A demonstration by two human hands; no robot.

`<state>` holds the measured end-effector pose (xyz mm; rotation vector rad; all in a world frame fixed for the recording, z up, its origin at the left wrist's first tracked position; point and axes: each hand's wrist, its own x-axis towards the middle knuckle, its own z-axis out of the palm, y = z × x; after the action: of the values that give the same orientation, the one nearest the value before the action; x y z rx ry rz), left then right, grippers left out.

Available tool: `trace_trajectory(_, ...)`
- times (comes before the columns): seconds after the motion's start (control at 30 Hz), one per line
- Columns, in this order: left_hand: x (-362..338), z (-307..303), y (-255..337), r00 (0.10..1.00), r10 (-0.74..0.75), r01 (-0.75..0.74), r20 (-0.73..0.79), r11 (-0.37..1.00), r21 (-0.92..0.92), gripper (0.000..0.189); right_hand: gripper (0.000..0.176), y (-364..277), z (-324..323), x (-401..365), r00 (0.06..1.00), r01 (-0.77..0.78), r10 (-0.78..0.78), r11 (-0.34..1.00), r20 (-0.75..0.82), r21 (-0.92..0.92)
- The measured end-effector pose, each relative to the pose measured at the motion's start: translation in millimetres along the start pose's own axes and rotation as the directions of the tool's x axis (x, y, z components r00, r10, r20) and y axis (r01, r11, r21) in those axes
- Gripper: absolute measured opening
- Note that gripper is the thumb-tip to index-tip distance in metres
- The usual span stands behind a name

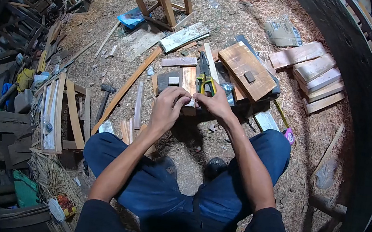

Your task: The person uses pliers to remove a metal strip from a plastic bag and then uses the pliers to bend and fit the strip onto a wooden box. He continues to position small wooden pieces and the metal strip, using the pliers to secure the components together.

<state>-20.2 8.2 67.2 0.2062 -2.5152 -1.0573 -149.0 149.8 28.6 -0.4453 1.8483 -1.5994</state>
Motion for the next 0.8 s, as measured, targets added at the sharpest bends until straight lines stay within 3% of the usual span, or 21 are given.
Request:
trace_trajectory(0.1, -0.2, 1.2, 1.3, 0.999, -0.032, 0.032, -0.019, 0.999, -0.010, 0.009, 0.052, 5.3, 1.0, 1.9, 0.997, 0.070, -0.069, 0.997, -0.016, 0.042)
trace_trajectory(0.17, 0.1, 2.0, 1.7, 0.999, -0.035, 0.035, -0.024, 0.999, -0.012, 0.009, 0.055, 7.1, -0.9, 3.8, 0.990, 0.137, -0.139, 0.988, -0.028, -0.065)
trace_trajectory(0.3, -0.1, 3.3, 3.7, 0.999, -0.019, 0.018, -0.038, 1.000, -0.009, 0.008, 0.058, 7.1, -3.1, 4.6, 0.990, 0.140, -0.141, 0.987, -0.007, -0.073)
trace_trajectory(0.37, -0.7, 5.3, 4.4, 0.999, -0.016, 0.016, -0.045, 1.000, -0.001, 0.008, 0.052, 8.9, -4.2, 4.8, 0.976, 0.212, -0.216, 0.966, -0.007, -0.146)
trace_trajectory(0.8, -0.1, 11.2, 2.6, 0.995, 0.020, -0.021, -0.095, 1.000, -0.004, 0.008, 0.052, -4.0, -6.7, 0.8, 0.982, 0.186, -0.190, 0.970, -0.009, -0.155)
